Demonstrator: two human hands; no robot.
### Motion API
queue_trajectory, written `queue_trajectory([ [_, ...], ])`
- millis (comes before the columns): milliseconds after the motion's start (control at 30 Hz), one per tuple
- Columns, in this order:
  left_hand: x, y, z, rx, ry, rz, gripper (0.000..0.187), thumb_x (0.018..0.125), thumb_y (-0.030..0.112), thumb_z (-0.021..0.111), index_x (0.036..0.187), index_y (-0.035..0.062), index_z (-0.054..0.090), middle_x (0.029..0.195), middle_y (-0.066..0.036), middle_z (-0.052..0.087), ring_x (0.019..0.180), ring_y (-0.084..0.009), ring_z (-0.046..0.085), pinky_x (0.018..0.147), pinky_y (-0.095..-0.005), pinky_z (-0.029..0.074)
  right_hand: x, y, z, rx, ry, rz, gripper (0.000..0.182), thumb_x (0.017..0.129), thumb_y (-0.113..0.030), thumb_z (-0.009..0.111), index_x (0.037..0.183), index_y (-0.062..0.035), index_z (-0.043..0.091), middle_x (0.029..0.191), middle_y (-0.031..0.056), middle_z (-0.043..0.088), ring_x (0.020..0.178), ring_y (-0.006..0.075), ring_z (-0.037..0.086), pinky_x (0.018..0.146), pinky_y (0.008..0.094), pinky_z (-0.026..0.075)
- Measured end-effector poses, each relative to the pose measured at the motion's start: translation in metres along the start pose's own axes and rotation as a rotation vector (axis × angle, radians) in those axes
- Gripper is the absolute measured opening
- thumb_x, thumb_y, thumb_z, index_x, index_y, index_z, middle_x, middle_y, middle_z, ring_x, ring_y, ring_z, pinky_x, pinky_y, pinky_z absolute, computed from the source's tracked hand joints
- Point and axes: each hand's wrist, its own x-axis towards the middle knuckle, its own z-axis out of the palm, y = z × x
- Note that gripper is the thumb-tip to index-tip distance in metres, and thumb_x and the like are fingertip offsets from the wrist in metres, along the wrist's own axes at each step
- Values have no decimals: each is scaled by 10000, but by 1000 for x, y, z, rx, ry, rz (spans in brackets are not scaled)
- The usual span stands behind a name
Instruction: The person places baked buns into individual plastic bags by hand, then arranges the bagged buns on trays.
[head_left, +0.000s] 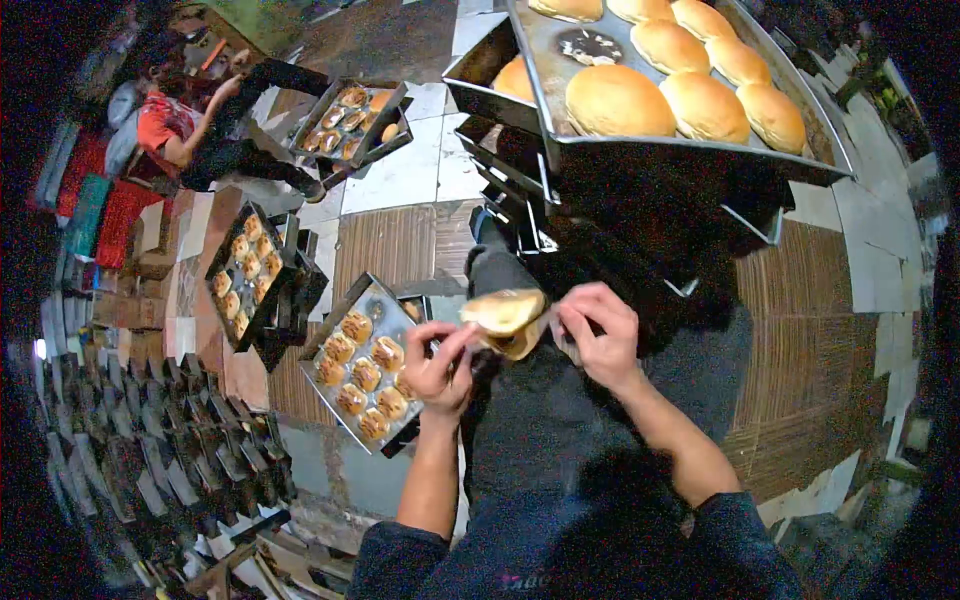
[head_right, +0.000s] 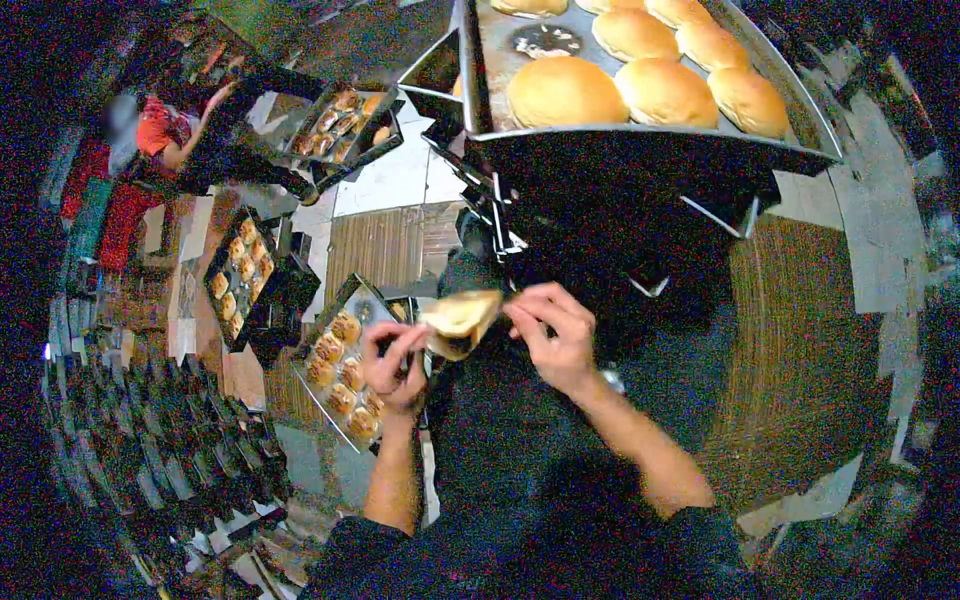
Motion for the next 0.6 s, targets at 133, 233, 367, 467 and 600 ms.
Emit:
queue_trajectory([
  [133, -19, 3, -2, -74, 26, -95, 197, 719, -20, 736, 911, 24, 721, 795, -83, 613, 706, -210, 581, 644, -289, 471, -13, 7, 7, -37, 45, -168, 108, 731, -25, 764, 821, -20, 704, 835, 108, 620, 689, 175, 606, 587, 289, 489],
  [233, -9, 3, 14, -194, 100, -52, 144, 714, -41, 740, 849, -6, 701, 774, -112, 637, 687, -225, 610, 634, -298, 486, -1, 9, 16, -162, 102, -315, 144, 680, -20, 786, 799, -57, 715, 685, 52, 537, 608, 170, 526, 545, 292, 446],
  [367, 18, -1, 36, -86, 216, -149, 29, 789, 7, 701, 788, 2, 672, 729, -83, 643, 631, -208, 596, 614, -281, 478, 40, 20, 41, -184, 314, -222, 205, 817, -142, 687, 660, -38, 604, 639, 86, 578, 541, 165, 534, 486, 286, 390],
  [467, 1, 10, 2, -310, 46, -709, 112, 872, 67, 669, 803, -22, 669, 717, -23, 632, 635, -95, 539, 613, -242, 440, 8, 13, 32, -223, 313, 126, 331, 923, -131, 597, 619, -16, 535, 569, 35, 433, 498, 97, 379, 447, 313, 286],
  [600, -62, 36, -32, -217, -103, -834, 93, 851, 43, 688, 821, -44, 673, 820, -64, 667, 717, -98, 577, 672, -228, 465, -105, 56, 50, -95, 298, 442, 364, 904, -133, 606, 609, 19, 456, 554, 118, 393, 468, 172, 359, 457, 365, 271],
])
